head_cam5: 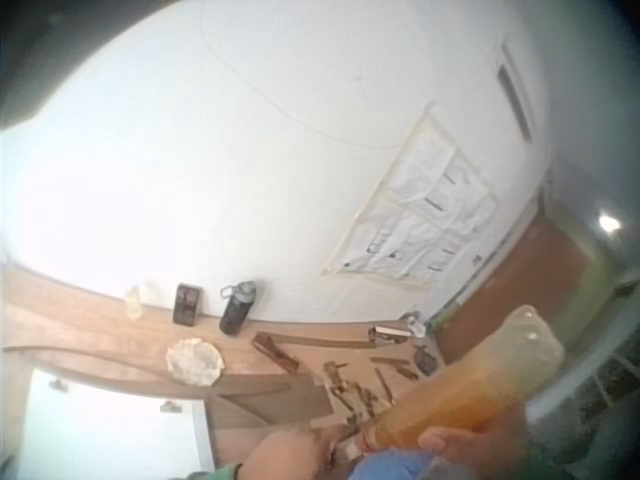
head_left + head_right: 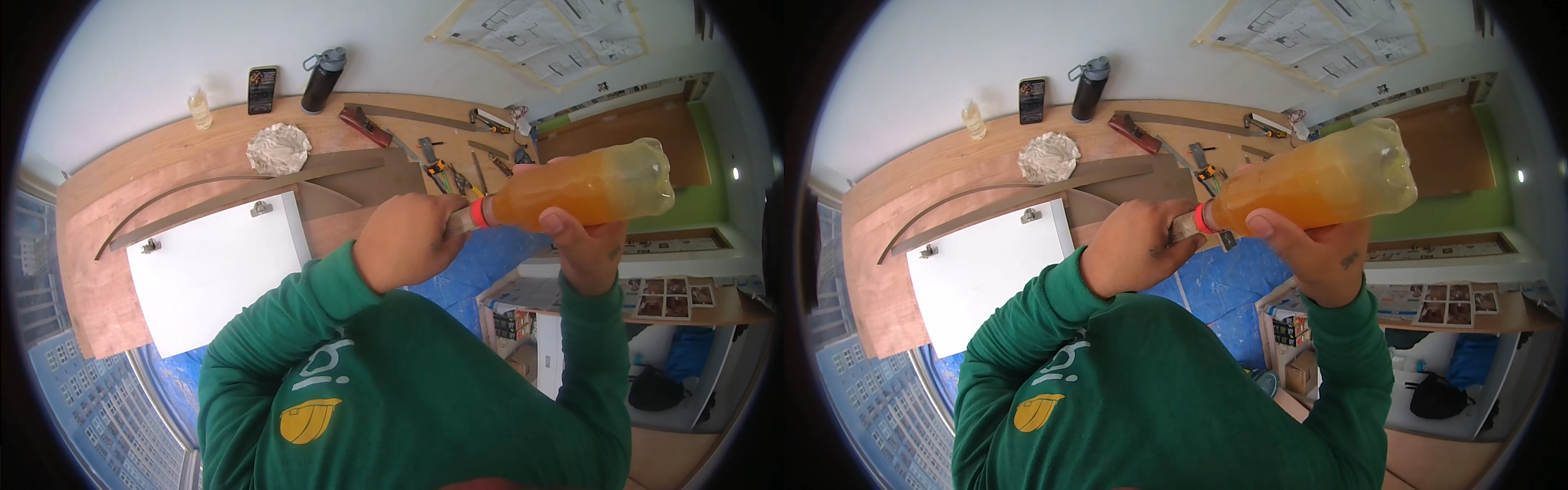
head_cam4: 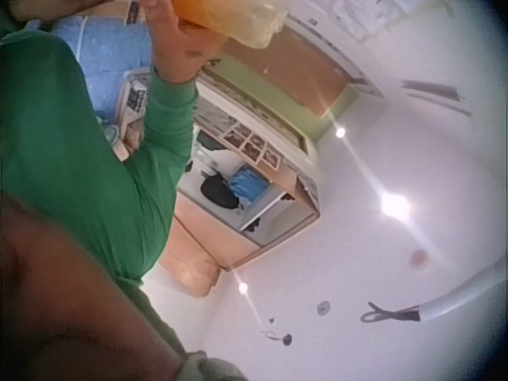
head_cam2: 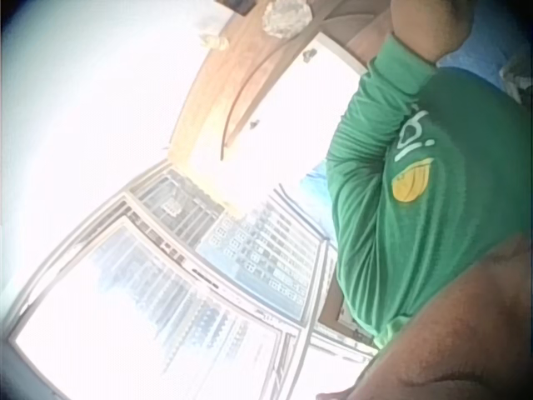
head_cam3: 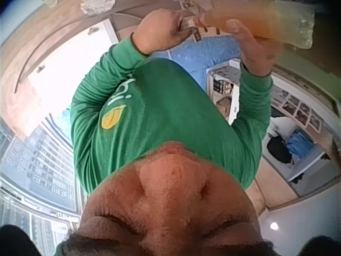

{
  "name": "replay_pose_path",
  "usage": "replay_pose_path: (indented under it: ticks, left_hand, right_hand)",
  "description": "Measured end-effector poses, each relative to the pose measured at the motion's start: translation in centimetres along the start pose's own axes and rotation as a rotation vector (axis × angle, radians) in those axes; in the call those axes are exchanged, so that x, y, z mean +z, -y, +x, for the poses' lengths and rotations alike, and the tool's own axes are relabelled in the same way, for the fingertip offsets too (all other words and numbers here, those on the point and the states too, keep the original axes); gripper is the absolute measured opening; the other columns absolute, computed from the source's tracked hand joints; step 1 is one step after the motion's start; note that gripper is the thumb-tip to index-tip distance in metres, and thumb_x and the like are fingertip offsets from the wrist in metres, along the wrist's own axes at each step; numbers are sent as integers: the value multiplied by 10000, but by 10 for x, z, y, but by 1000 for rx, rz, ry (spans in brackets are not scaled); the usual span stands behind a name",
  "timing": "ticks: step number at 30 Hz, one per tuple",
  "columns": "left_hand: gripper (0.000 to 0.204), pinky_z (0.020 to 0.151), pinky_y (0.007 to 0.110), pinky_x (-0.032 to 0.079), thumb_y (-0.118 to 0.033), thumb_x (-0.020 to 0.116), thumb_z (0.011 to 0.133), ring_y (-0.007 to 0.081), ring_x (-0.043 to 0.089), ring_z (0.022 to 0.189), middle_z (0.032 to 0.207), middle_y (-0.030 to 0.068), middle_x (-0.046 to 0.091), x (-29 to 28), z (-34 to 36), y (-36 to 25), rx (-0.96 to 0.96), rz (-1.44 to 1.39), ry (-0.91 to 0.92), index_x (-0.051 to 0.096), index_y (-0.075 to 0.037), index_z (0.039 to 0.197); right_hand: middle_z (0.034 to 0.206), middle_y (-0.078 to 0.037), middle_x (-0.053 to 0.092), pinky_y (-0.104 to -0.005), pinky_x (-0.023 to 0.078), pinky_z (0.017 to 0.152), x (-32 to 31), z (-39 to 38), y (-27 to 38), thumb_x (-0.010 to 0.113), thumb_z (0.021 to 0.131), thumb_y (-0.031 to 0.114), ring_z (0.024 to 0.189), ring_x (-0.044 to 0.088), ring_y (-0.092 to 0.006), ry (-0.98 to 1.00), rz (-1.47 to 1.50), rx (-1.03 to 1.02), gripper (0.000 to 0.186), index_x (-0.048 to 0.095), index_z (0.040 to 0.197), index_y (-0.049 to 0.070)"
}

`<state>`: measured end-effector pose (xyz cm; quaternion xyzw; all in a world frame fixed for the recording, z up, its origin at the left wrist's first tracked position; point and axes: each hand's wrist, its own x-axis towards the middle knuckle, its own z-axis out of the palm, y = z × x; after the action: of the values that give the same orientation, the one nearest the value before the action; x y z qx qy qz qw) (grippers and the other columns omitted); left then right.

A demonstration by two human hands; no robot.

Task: The person applies glue to a curved wooden trim piece, then positions it against a wall-mounted cabinet. They mark the trim with a pencil and use a metal ruler to draw a straight line, preparing the piece for installation.

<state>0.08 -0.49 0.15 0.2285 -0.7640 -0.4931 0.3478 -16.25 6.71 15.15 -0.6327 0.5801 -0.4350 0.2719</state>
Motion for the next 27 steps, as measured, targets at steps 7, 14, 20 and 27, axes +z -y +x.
replay_pose_path:
  ticks: [7,14,20,27]
  left_hand:
    - [331,688,503,530,-214,744,886,449,670,764,816,244,691,1,1,3,7,-7,-3,717,-40,1166]
    - [297,700,506,527,-187,739,877,457,663,782,840,247,690,-1,4,4,1,-1,-1,711,-38,1133]
    - [282,699,508,525,-183,742,879,455,660,777,834,241,687,-1,4,7,7,-13,7,706,-42,1121]
    - [312,688,508,524,-175,742,877,447,663,769,828,239,687,-1,6,9,1,7,15,708,-48,1160]
  right_hand:
    - [1180,-222,703,-486,564,1016,-7,6,5,805,881,123,1161,698,-357,53,-103,82,567,520,1343,-41]
    - [1185,-219,706,-482,561,1024,-3,11,11,795,875,101,1163,700,-352,91,-144,98,564,520,1345,-47]
    - [1170,-222,711,-473,560,1026,6,12,14,790,877,101,1159,701,-355,128,-124,76,563,517,1345,-51]
    - [1164,-223,712,-480,562,1021,6,15,12,774,873,94,1143,706,-356,126,-153,49,550,522,1338,-57]
